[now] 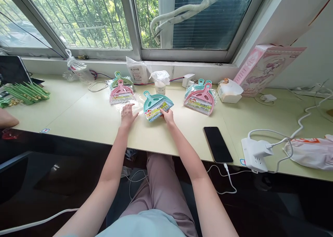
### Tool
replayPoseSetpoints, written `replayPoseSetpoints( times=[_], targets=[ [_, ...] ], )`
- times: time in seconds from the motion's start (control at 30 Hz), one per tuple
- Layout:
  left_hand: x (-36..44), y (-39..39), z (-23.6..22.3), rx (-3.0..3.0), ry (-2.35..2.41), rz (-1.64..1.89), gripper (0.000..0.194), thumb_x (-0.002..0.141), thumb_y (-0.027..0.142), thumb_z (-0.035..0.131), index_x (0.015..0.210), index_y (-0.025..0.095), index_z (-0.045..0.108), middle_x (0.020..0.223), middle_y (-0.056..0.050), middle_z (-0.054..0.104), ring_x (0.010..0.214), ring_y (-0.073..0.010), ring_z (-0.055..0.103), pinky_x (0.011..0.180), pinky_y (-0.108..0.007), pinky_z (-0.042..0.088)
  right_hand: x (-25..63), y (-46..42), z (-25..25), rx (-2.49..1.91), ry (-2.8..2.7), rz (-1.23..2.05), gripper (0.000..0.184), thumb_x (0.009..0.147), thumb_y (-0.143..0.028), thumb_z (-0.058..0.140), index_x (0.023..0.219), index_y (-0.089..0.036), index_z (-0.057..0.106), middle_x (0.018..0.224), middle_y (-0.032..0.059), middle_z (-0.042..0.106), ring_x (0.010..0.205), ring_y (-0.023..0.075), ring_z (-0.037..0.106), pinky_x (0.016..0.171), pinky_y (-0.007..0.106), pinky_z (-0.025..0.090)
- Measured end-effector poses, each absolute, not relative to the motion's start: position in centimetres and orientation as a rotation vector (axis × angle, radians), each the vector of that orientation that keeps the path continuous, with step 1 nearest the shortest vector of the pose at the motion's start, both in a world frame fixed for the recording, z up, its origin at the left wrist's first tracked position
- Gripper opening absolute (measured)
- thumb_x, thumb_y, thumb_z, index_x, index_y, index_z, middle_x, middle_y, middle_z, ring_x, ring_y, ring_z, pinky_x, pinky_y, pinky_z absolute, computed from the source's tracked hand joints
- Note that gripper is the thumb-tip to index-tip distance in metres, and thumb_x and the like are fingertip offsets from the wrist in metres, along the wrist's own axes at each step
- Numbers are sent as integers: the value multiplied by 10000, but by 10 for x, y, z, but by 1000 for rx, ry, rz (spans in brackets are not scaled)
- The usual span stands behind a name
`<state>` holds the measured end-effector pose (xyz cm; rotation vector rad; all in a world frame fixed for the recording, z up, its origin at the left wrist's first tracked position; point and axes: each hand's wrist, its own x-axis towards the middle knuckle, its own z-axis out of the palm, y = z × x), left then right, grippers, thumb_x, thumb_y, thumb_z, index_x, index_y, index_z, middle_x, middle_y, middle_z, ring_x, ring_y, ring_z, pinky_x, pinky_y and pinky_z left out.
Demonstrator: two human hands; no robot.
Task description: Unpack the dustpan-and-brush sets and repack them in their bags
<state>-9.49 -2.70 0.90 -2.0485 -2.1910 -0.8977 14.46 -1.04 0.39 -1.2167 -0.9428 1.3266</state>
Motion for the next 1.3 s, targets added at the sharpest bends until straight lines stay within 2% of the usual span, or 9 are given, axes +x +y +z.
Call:
replayPoseSetpoints(
  times=[0.07, 0.2, 0.37, 0.5, 0.63, 0.77, 1.03, 1.17, 1.3],
  targets=[
    [-98, -25, 6, -1976, -2272, -792, 558, 831, 247, 638, 1363, 173, 485, 1446, -159, 480, 1352, -330, 412, 1079, -469, 383, 145, -10, 4, -1224, -946, 1337, 133, 806, -239, 704, 848, -170, 598, 844, 32, 729, 577, 112, 632, 531, 221, 474],
    [-104, -20, 1, -1936, -2447, -722, 328, 896, 159, 490, 1196, 165, 621, 1287, -138, 609, 1229, -295, 521, 1016, -412, 442, 147, -10, 6, -1209, -987, 1402, 121, 806, -210, 709, 858, -163, 610, 800, 31, 728, 560, 114, 626, 510, 220, 485],
    [-108, -18, 4, -1727, -2503, -917, 276, 912, 158, 448, 1014, 170, 704, 1155, -133, 677, 1126, -277, 590, 991, -387, 464, 156, -11, 15, -1159, -1123, 1614, 143, 778, -200, 746, 849, -139, 638, 671, 36, 712, 497, 107, 600, 482, 206, 490],
    [-107, -22, 8, -1645, -2405, -1100, 314, 933, 192, 420, 1055, 171, 708, 1207, -127, 669, 1154, -274, 576, 1010, -405, 462, 160, -15, 20, -1122, -1254, 1713, 179, 733, -198, 790, 834, -123, 664, 595, 38, 692, 442, 110, 571, 443, 214, 476],
    [-101, -28, 14, -1645, -2289, -1178, 339, 953, 231, 404, 1095, 204, 711, 1343, -99, 606, 1326, -282, 446, 1029, -437, 459, 154, -18, 20, -1184, -1194, 1616, 163, 728, -177, 792, 807, -128, 658, 609, 43, 706, 447, 120, 593, 450, 225, 505],
    [-92, -34, 19, -1706, -2221, -1174, 370, 971, 246, 378, 1157, 226, 697, 1410, -69, 562, 1389, -275, 376, 1072, -461, 429, 145, -21, 20, -1158, -1125, 1518, 151, 750, -173, 778, 786, -140, 635, 627, 34, 712, 465, 120, 624, 440, 206, 514],
    [-84, -35, 20, -1962, -2077, -1242, 383, 978, 241, 375, 1230, 228, 662, 1388, -91, 578, 1391, -257, 391, 1128, -456, 370, 133, -28, 20, -1068, -1309, 1557, 173, 727, -160, 793, 832, -135, 658, 691, 31, 730, 451, 112, 628, 394, 187, 494],
    [-79, -35, 21, -2190, -1919, -1254, 352, 961, 240, 421, 1201, 240, 678, 1345, -93, 608, 1352, -252, 438, 1112, -429, 393, 124, -33, 15, -1121, -1134, 1514, 171, 749, -184, 784, 803, -146, 626, 635, 11, 702, 459, 108, 625, 438, 195, 521],
    [-68, -41, 24, -2347, -1769, -1223, 308, 951, 279, 456, 1141, 263, 698, 1324, -81, 618, 1347, -245, 447, 1125, -417, 382, 119, -37, 10, -1141, -986, 1440, 164, 779, -220, 758, 826, -159, 613, 677, 1, 705, 482, 99, 629, 478, 199, 529]
  ],
)
